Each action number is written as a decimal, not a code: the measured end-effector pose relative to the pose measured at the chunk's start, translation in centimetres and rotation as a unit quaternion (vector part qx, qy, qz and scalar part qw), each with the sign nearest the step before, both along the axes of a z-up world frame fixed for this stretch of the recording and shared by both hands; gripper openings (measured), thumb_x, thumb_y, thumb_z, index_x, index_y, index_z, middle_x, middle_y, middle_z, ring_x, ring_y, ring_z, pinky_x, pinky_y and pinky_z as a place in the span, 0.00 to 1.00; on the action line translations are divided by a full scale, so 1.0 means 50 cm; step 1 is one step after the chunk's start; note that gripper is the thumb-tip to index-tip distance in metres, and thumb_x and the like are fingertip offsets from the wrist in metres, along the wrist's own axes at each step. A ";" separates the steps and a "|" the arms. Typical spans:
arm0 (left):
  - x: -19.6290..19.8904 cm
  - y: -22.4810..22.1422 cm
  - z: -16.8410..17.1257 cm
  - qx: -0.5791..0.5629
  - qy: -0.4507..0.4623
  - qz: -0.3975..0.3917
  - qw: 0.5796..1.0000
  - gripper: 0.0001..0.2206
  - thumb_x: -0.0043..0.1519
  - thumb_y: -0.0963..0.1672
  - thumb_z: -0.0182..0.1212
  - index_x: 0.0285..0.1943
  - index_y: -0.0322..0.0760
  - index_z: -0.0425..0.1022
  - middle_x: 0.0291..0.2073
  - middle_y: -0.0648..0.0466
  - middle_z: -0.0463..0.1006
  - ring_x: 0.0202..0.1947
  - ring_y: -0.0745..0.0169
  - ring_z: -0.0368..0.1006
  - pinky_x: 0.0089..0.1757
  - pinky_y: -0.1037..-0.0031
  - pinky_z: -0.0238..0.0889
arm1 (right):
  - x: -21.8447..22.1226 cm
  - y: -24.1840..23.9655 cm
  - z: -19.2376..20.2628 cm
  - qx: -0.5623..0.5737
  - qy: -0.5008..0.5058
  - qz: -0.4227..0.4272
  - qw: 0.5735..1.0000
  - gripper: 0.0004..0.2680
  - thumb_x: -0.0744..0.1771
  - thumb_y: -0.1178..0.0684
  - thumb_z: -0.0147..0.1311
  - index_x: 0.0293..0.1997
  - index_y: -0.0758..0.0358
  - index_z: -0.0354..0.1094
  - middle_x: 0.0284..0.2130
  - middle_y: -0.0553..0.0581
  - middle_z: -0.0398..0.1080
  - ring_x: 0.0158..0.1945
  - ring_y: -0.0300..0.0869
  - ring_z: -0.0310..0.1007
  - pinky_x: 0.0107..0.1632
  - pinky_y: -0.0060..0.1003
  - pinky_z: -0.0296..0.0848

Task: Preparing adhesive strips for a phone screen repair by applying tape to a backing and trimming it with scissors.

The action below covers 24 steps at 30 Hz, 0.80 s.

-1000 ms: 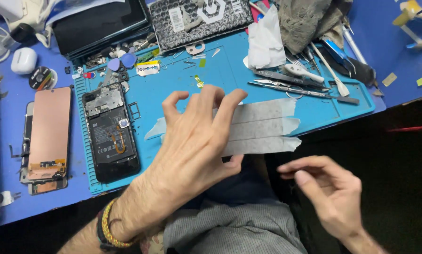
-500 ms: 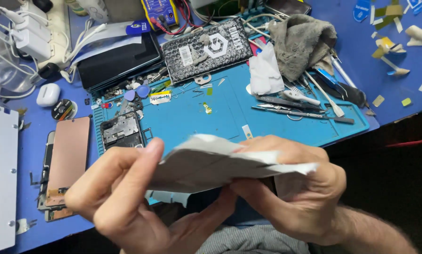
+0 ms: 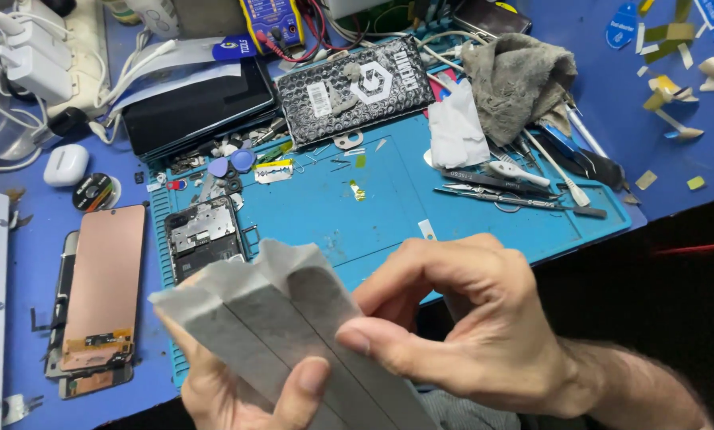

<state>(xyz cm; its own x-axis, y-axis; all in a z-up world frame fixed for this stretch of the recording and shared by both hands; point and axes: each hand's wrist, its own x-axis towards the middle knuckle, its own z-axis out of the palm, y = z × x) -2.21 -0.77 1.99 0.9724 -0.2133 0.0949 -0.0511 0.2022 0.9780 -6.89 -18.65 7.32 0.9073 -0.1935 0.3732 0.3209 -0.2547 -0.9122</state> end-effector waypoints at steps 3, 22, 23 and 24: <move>-0.010 -0.031 -0.006 0.172 -0.231 0.128 0.949 0.27 0.51 0.56 0.60 0.49 0.33 0.72 0.61 0.35 0.65 0.53 0.51 0.72 0.50 0.71 0.70 | -0.010 0.003 -0.032 0.000 0.024 0.027 0.999 0.03 0.64 0.56 0.66 0.34 0.62 0.77 0.24 0.50 0.78 0.21 0.30 0.69 0.24 0.23 0.68; 0.064 -0.058 -0.030 -0.085 0.115 -0.257 0.956 0.23 0.62 0.47 0.63 0.64 0.29 0.72 0.55 0.37 0.85 0.56 0.49 0.84 0.53 0.62 0.79 | -0.021 -0.053 -0.114 0.067 0.128 -0.031 0.989 0.04 0.63 0.59 0.65 0.36 0.70 0.78 0.27 0.58 0.81 0.27 0.36 0.82 0.30 0.25 0.85; 0.066 -0.063 -0.030 -0.079 0.127 -0.238 0.960 0.19 0.62 0.45 0.62 0.59 0.27 0.77 0.52 0.38 0.87 0.53 0.51 0.85 0.48 0.63 0.84 | -0.016 -0.064 -0.106 0.011 0.121 -0.047 0.992 0.05 0.63 0.58 0.62 0.37 0.70 0.78 0.29 0.60 0.83 0.27 0.40 0.87 0.29 0.27 0.92; 0.071 -0.066 -0.034 -0.081 0.128 -0.238 0.959 0.19 0.62 0.45 0.62 0.59 0.27 0.77 0.52 0.38 0.87 0.53 0.51 0.85 0.48 0.63 0.84 | -0.017 -0.094 -0.098 0.009 0.123 -0.047 0.991 0.05 0.63 0.58 0.62 0.37 0.70 0.78 0.29 0.60 0.83 0.27 0.40 0.87 0.29 0.27 0.92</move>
<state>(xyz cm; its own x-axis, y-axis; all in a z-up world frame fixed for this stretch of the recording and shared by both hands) 1.34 -4.06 0.29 0.7640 -0.6419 -0.0651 0.3232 0.2933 0.8997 -7.75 -23.33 2.42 0.9482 -0.2859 0.1386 0.0639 -0.2557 -0.9647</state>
